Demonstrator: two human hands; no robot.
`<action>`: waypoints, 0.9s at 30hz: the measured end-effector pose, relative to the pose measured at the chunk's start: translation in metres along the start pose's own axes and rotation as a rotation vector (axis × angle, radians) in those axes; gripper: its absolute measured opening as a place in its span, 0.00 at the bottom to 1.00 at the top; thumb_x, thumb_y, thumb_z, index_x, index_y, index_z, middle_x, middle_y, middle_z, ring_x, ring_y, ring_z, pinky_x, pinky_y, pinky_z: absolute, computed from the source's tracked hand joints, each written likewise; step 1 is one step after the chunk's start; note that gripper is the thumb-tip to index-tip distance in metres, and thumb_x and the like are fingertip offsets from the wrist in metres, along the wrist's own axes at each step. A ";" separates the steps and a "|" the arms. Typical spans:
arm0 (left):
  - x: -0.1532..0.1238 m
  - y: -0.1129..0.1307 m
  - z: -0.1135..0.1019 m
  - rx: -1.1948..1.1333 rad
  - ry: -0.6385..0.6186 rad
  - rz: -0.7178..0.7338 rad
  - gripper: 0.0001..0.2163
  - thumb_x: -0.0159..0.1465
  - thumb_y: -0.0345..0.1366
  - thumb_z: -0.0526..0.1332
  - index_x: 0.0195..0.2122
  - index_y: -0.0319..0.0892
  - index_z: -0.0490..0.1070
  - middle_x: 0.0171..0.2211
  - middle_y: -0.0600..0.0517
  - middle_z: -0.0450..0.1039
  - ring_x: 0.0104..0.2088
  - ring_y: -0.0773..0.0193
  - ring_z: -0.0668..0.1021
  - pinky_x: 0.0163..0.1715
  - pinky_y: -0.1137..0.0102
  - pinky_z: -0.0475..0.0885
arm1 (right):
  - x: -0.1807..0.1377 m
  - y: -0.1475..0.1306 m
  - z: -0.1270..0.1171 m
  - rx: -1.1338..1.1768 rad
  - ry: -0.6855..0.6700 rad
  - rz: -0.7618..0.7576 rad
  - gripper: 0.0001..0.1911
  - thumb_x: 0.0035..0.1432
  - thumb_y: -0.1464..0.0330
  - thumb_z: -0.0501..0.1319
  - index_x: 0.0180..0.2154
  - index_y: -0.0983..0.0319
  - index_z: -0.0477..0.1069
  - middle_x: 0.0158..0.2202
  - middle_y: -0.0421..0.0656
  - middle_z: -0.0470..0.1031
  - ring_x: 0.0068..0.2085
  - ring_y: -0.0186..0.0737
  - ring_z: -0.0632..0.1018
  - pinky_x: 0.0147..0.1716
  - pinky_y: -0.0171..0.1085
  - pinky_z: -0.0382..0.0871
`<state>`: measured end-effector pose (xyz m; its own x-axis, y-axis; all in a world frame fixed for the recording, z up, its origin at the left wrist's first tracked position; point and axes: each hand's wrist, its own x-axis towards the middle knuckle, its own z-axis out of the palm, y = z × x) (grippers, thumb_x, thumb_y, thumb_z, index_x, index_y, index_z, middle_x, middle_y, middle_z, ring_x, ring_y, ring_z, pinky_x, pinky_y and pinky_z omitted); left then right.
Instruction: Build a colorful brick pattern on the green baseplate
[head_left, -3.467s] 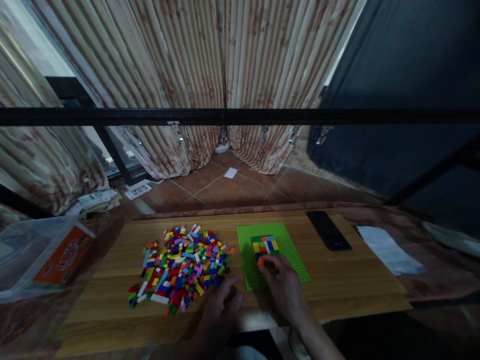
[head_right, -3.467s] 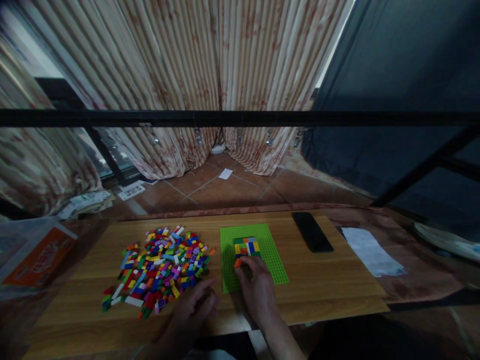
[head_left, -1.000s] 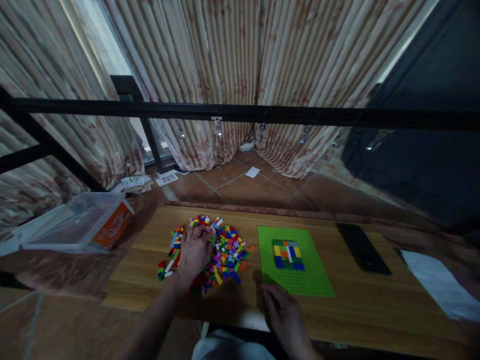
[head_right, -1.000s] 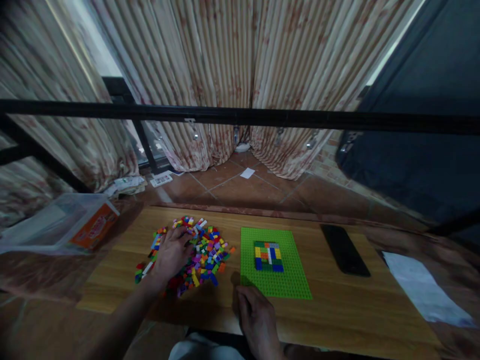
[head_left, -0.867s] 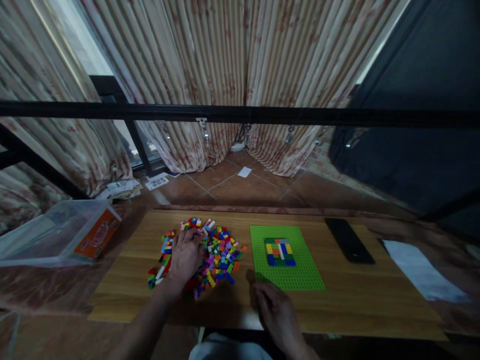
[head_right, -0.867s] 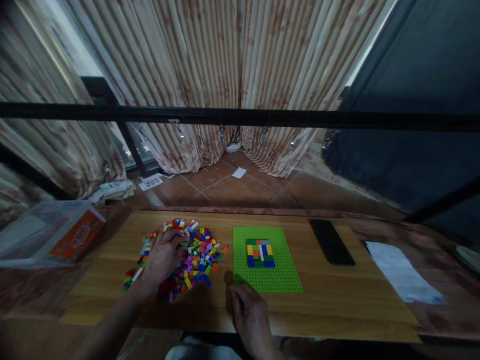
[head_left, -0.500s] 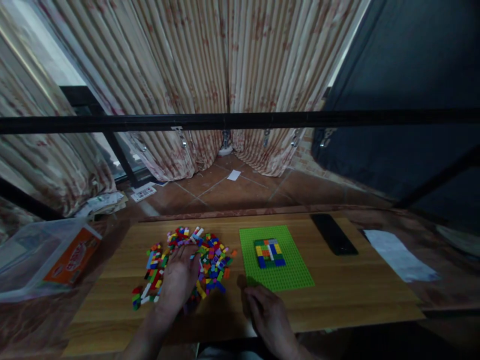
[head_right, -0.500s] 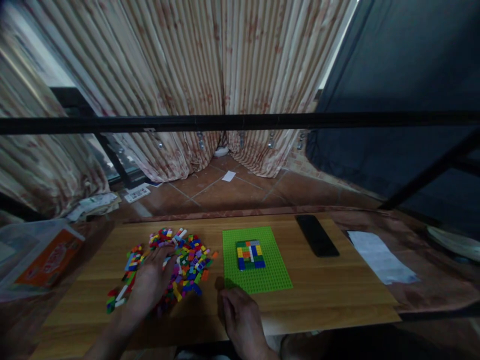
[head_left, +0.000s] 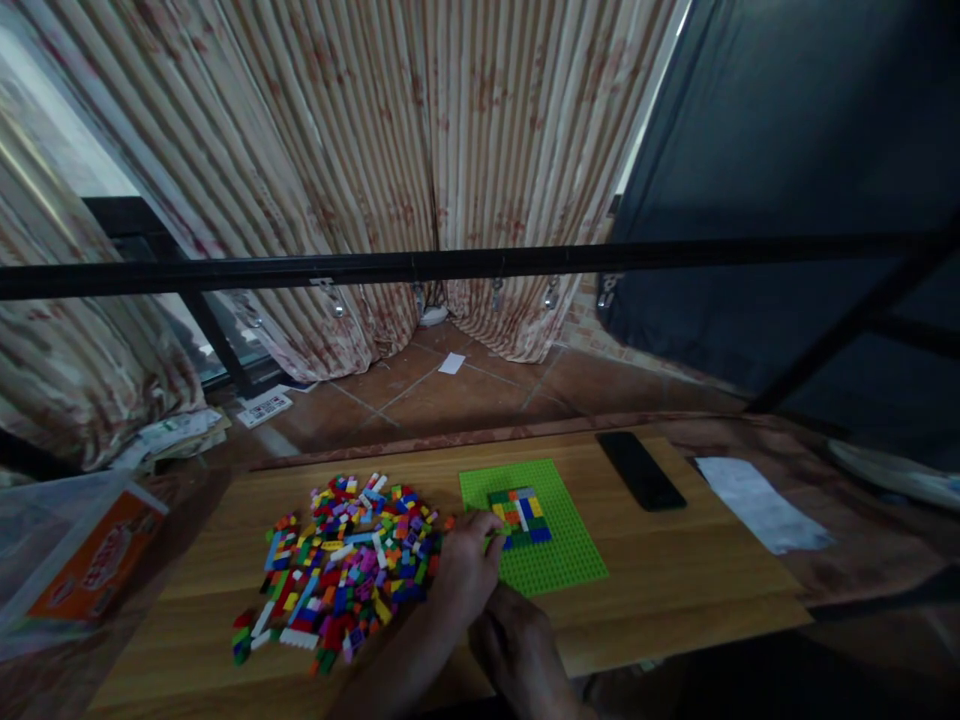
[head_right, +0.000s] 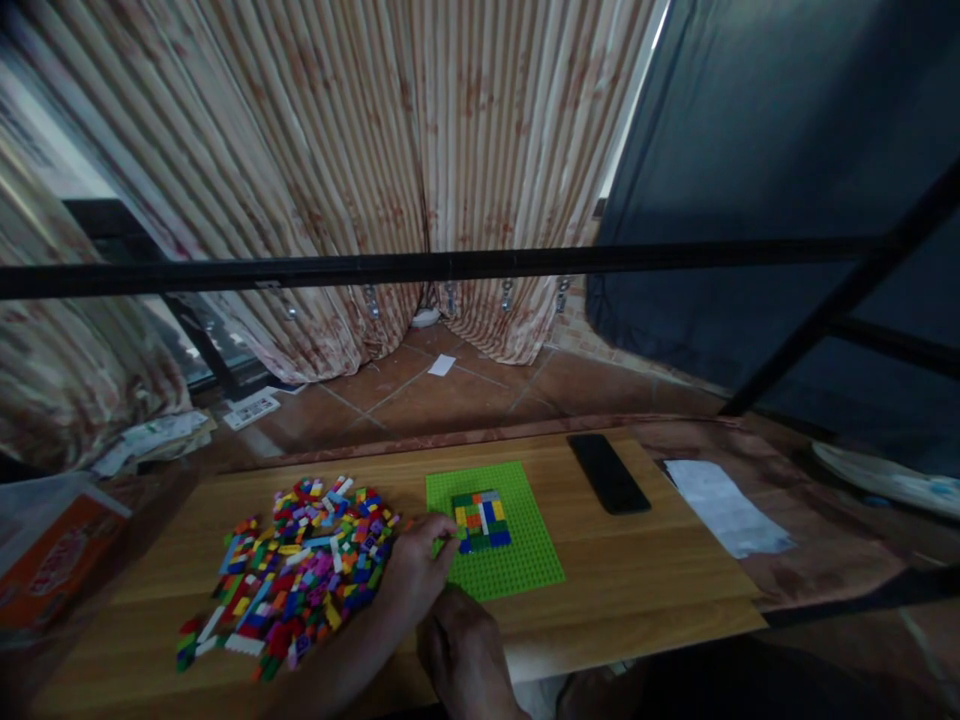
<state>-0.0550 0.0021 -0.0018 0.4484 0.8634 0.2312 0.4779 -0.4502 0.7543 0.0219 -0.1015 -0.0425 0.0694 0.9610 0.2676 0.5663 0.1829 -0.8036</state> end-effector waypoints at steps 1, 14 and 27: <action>0.004 0.000 0.006 0.000 0.000 0.007 0.06 0.59 0.26 0.58 0.32 0.43 0.72 0.32 0.51 0.76 0.37 0.61 0.78 0.38 0.69 0.71 | 0.000 0.001 0.000 0.020 0.006 -0.011 0.11 0.59 0.76 0.52 0.36 0.61 0.72 0.32 0.42 0.75 0.33 0.36 0.75 0.33 0.32 0.67; 0.020 -0.002 0.021 0.065 -0.074 -0.005 0.06 0.61 0.26 0.60 0.29 0.43 0.74 0.32 0.54 0.76 0.36 0.65 0.77 0.38 0.71 0.68 | -0.001 0.006 0.004 0.026 0.036 -0.004 0.11 0.58 0.78 0.52 0.33 0.61 0.70 0.31 0.42 0.74 0.31 0.35 0.72 0.32 0.32 0.63; 0.024 0.000 0.023 0.102 -0.145 0.059 0.07 0.59 0.23 0.61 0.27 0.41 0.73 0.31 0.53 0.73 0.36 0.65 0.75 0.38 0.71 0.68 | -0.001 0.001 -0.001 0.048 0.017 0.001 0.11 0.56 0.79 0.52 0.33 0.61 0.70 0.31 0.42 0.74 0.32 0.35 0.72 0.34 0.32 0.64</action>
<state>-0.0269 0.0176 -0.0100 0.5785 0.7963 0.1767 0.5181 -0.5261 0.6744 0.0233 -0.1023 -0.0429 0.0837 0.9576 0.2757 0.5261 0.1925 -0.8284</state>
